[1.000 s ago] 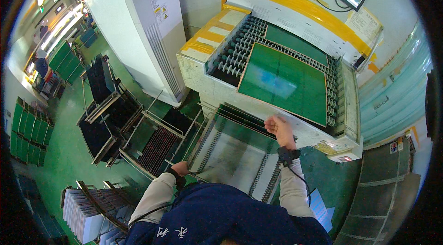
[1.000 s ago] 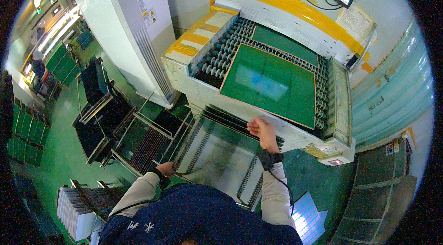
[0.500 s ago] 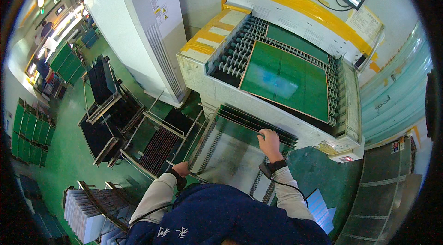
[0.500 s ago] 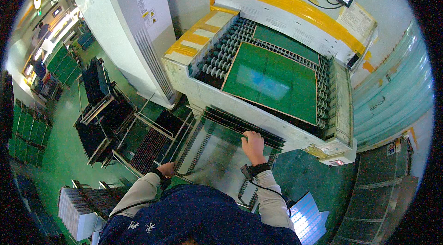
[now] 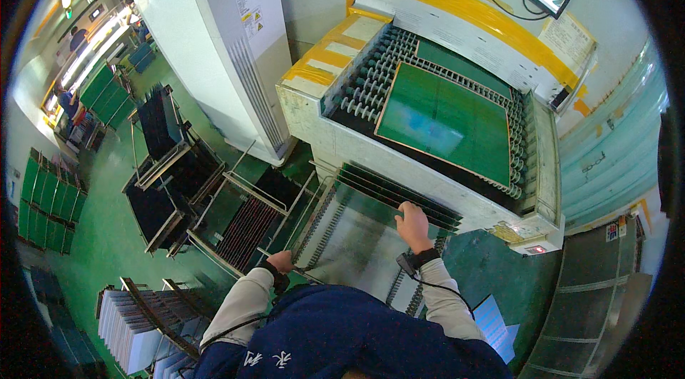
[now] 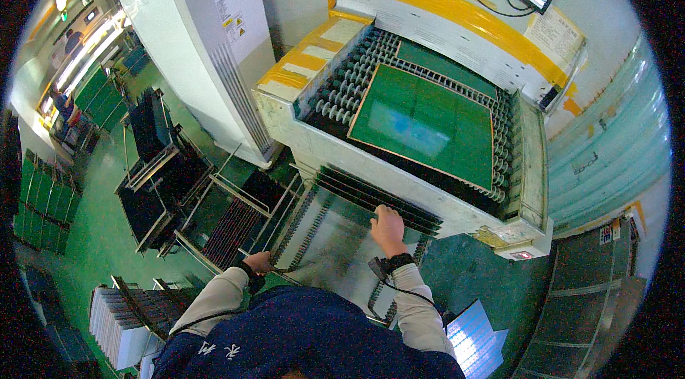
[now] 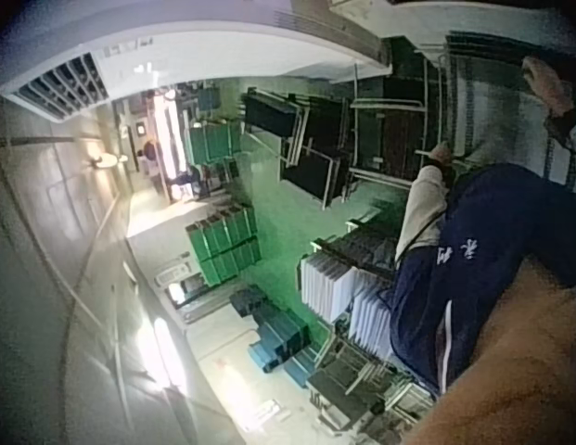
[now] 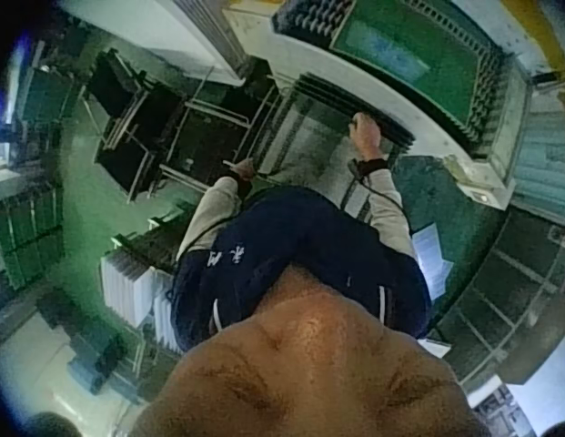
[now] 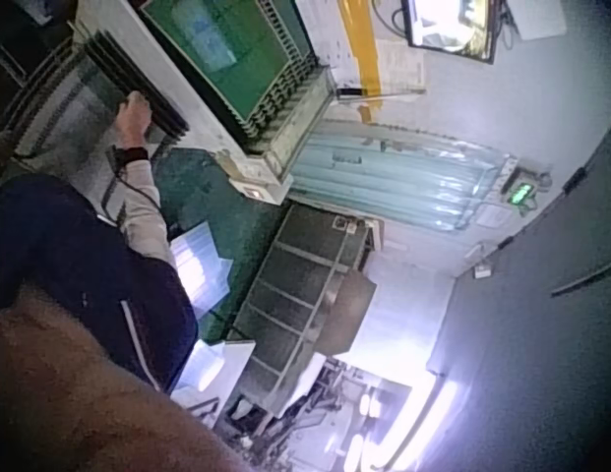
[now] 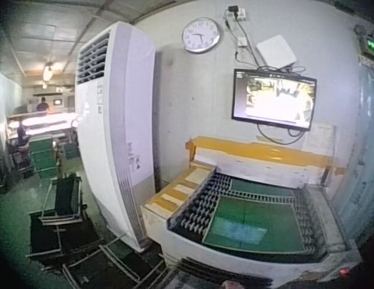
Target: Loading and unloading circuit boards into a processing machine and organizing them in racks.
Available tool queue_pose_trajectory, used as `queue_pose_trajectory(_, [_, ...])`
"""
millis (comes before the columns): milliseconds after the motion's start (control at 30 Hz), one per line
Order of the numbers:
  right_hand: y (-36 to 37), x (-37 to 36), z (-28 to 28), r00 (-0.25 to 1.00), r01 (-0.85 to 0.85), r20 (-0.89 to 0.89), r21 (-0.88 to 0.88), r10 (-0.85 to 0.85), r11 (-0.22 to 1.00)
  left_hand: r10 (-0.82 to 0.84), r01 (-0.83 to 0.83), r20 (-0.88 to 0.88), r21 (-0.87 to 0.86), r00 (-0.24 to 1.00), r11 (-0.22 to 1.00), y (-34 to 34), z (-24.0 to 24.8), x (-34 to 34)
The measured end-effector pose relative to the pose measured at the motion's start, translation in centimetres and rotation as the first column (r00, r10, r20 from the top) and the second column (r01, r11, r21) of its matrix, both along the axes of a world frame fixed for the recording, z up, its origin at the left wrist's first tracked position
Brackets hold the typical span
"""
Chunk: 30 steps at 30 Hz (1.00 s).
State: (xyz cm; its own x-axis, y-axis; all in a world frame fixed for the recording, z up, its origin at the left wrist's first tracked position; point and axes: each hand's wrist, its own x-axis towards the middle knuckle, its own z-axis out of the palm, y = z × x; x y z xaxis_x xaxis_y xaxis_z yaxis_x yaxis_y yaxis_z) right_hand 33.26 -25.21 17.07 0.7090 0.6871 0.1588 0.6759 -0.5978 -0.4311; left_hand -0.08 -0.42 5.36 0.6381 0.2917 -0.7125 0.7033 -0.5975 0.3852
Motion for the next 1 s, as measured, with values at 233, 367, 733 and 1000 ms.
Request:
queue_pose_trajectory(233, [-0.5,0.1,-1.8,0.999,0.044,0.040,-0.281,-0.034,0.959,0.044,-0.051,-0.066,-0.117,0.997,0.992,0.6,-0.4,-0.1])
queue_pose_trajectory(367, [-0.3,0.5,-2.3,0.998,0.063,0.010,-0.264,-0.063,0.962,0.060,-0.064,-0.041,-0.113,0.997,0.992,0.5,-0.5,-0.3])
queue_pose_trajectory(733, [0.0,0.3,-3.2,0.984,0.124,0.154,-0.237,-0.089,0.964,0.021,-0.020,0.003,-0.083,1.000,0.996,0.4,-0.7,-0.3])
queue_pose_trajectory(1000, [0.2,0.3,-3.5,0.982,0.154,0.150,-0.260,-0.118,0.953,0.066,-0.069,-0.036,-0.112,0.997,0.991,0.2,0.3,0.0])
